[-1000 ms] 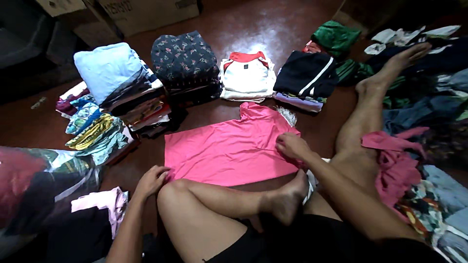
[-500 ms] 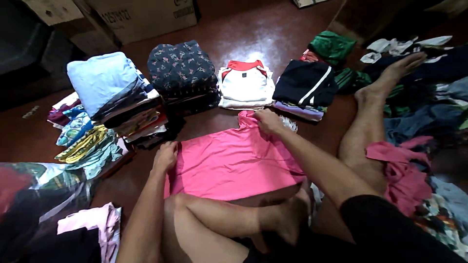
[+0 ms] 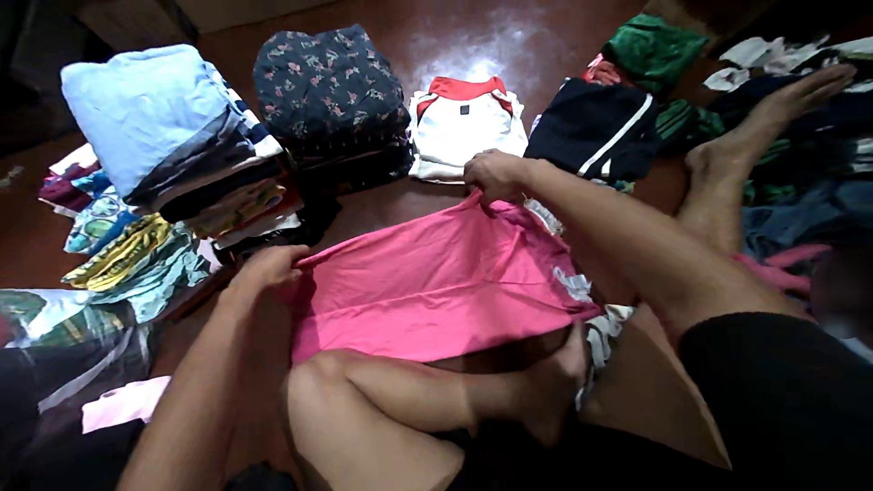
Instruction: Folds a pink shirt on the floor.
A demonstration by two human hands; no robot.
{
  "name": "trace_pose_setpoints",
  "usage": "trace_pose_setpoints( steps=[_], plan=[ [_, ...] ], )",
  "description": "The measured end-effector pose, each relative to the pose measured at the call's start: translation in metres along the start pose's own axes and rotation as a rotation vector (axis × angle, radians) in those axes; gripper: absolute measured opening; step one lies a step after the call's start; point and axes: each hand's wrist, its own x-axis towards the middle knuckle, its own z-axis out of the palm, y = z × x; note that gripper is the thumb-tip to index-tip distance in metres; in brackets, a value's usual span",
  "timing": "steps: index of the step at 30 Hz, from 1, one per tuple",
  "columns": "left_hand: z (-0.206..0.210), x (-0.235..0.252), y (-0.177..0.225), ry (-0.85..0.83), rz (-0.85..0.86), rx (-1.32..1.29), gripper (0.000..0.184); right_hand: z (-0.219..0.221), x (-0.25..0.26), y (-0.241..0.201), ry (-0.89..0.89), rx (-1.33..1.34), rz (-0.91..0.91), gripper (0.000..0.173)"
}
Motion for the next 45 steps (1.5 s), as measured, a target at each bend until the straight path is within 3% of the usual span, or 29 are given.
trace_pose_setpoints(
  steps=[3, 6, 11, 15, 20, 29, 33, 37, 38, 43, 45],
  plan=[
    [0.000, -0.020, -0.008, 0.083, 0.054, -0.011, 0.019, -0.005, -0.031, -0.004, 0.069, 0.148, -0.022, 0.024],
    [0.021, -0.044, -0.010, 0.188, 0.091, -0.065, 0.017, 0.009, -0.062, -0.009, 0.162, 0.060, -0.075, 0.024],
    [0.060, -0.074, -0.017, 0.339, 0.112, -0.098, 0.021, 0.041, -0.106, -0.025, 0.309, -0.085, -0.092, 0.008],
    [0.087, -0.095, -0.015, 0.444, 0.132, -0.111, 0.019, 0.072, -0.141, -0.063, 0.486, -0.075, -0.017, 0.008],
    [0.132, -0.100, -0.030, 0.419, 0.125, -0.163, 0.015, 0.131, -0.164, -0.089, 0.562, 0.056, 0.028, 0.013],
    [0.153, -0.125, -0.037, 0.633, 0.074, -0.283, 0.025, 0.139, -0.202, -0.112, 0.828, 0.280, 0.095, 0.019],
    [0.169, -0.131, -0.039, 0.563, 0.042, -0.250, 0.022, 0.180, -0.213, -0.135, 0.739, 0.323, 0.115, 0.022],
    [0.168, -0.133, -0.036, 0.208, 0.018, -0.194, 0.022, 0.196, -0.216, -0.141, 0.290, 0.462, 0.086, 0.027],
    [0.162, -0.130, -0.038, 0.137, 0.015, -0.210, 0.025, 0.192, -0.216, -0.136, 0.248, 0.496, 0.096, 0.028],
    [0.106, -0.122, -0.013, 0.216, -0.041, -0.297, 0.027, 0.154, -0.209, -0.084, 0.479, 0.526, 0.433, 0.019],
    [0.083, -0.106, 0.018, 0.118, -0.003, -0.271, 0.030, 0.152, -0.193, -0.053, 0.499, 0.437, 0.452, 0.035]
  ],
)
